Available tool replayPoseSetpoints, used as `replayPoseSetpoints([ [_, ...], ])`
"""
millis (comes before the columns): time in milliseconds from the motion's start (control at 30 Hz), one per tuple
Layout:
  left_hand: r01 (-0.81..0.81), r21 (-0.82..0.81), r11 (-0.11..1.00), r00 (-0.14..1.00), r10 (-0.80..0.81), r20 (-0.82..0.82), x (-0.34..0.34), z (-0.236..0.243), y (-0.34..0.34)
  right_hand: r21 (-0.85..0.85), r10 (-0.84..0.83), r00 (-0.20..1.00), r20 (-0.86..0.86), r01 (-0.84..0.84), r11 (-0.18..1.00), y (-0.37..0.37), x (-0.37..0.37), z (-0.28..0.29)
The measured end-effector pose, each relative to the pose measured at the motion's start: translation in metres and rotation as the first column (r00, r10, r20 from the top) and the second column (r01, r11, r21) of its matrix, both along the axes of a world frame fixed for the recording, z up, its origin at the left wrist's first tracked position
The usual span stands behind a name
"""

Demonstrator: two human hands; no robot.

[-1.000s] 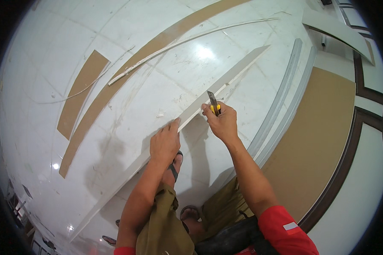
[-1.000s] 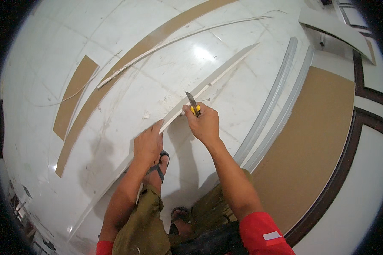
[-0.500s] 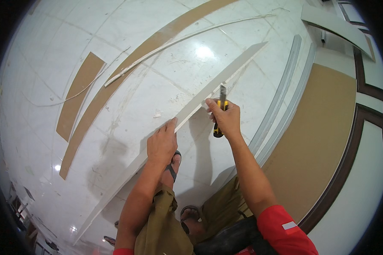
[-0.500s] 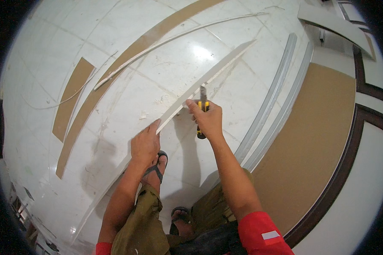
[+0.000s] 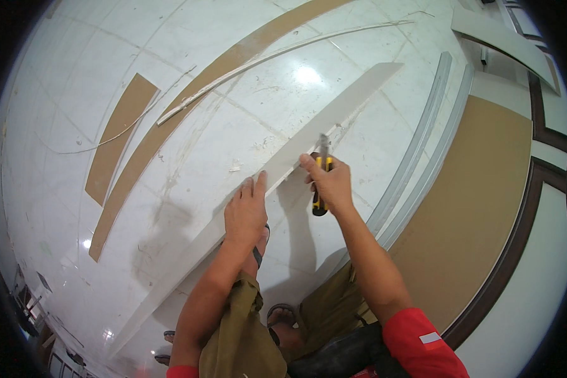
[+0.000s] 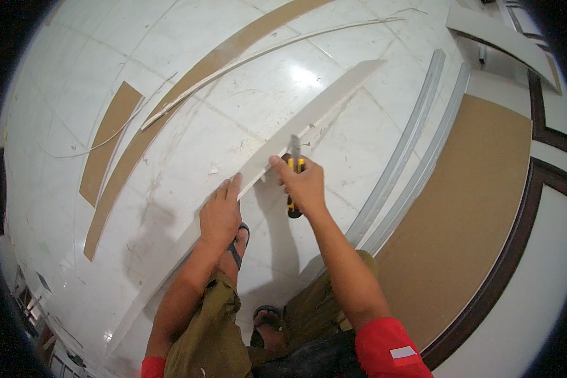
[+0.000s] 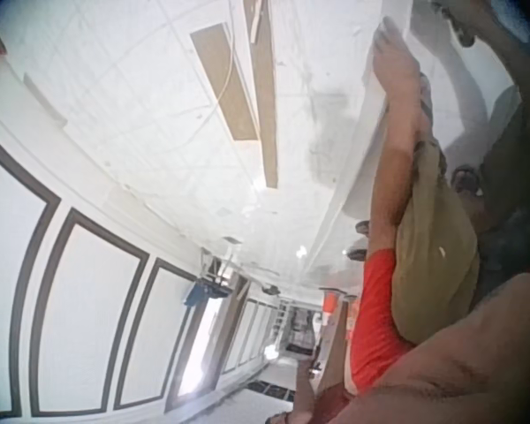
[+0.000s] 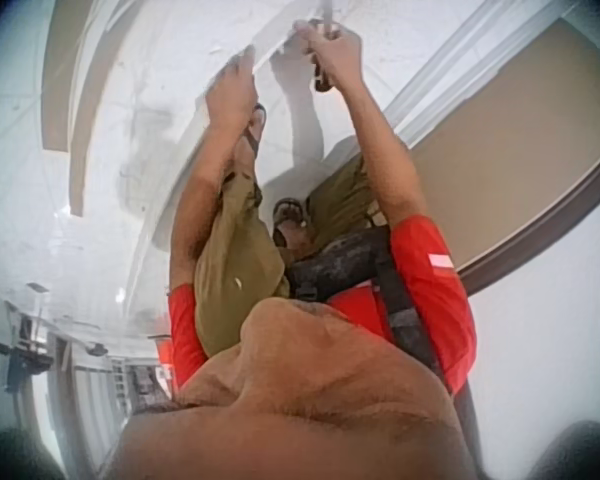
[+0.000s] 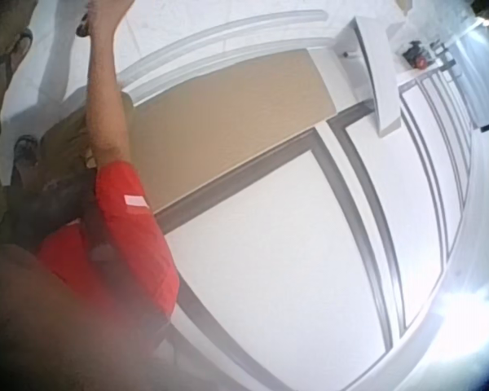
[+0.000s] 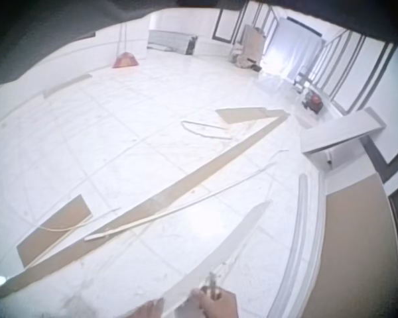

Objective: The person cuts a strip of drywall with a utility knife and trims the edges of the strip using the utility knife.

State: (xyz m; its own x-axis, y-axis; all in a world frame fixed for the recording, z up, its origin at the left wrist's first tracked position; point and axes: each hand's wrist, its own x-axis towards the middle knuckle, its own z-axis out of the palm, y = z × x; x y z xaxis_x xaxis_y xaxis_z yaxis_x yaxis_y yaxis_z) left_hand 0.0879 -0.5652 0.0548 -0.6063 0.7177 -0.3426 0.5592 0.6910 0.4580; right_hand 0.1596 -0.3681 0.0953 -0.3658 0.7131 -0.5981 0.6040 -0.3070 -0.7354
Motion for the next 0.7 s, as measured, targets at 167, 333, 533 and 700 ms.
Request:
replayPoseSetpoints([
  [167, 0.021, 0.002, 1.000, 0.999, -0.021, -0.029, -0.002, 0.011, -0.003, -0.116, -0.125, 0.991, -0.056, 0.117, 0.986, -0.012, -0.014, -0.008],
  [333, -0.033, 0.056, 0.998, 0.999, 0.034, -0.023, -0.034, 0.049, -0.010, -0.146, -0.156, 0.972, -0.178, 0.131, 0.981, -0.013, -0.025, -0.003],
  [533, -0.070, 0.145, 0.987, 0.992, 0.084, -0.091, -0.068, 0.052, -0.030, -0.200, -0.094, 0.963, -0.251, 0.043, 0.979, -0.008, -0.057, -0.001],
  [700, -0.306, 0.313, 0.899, 0.951, 0.305, 0.053, -0.108, 0.041, -0.071, -0.336, -0.111, 0.937, -0.332, -0.007, 0.942, 0.008, -0.061, -0.019],
])
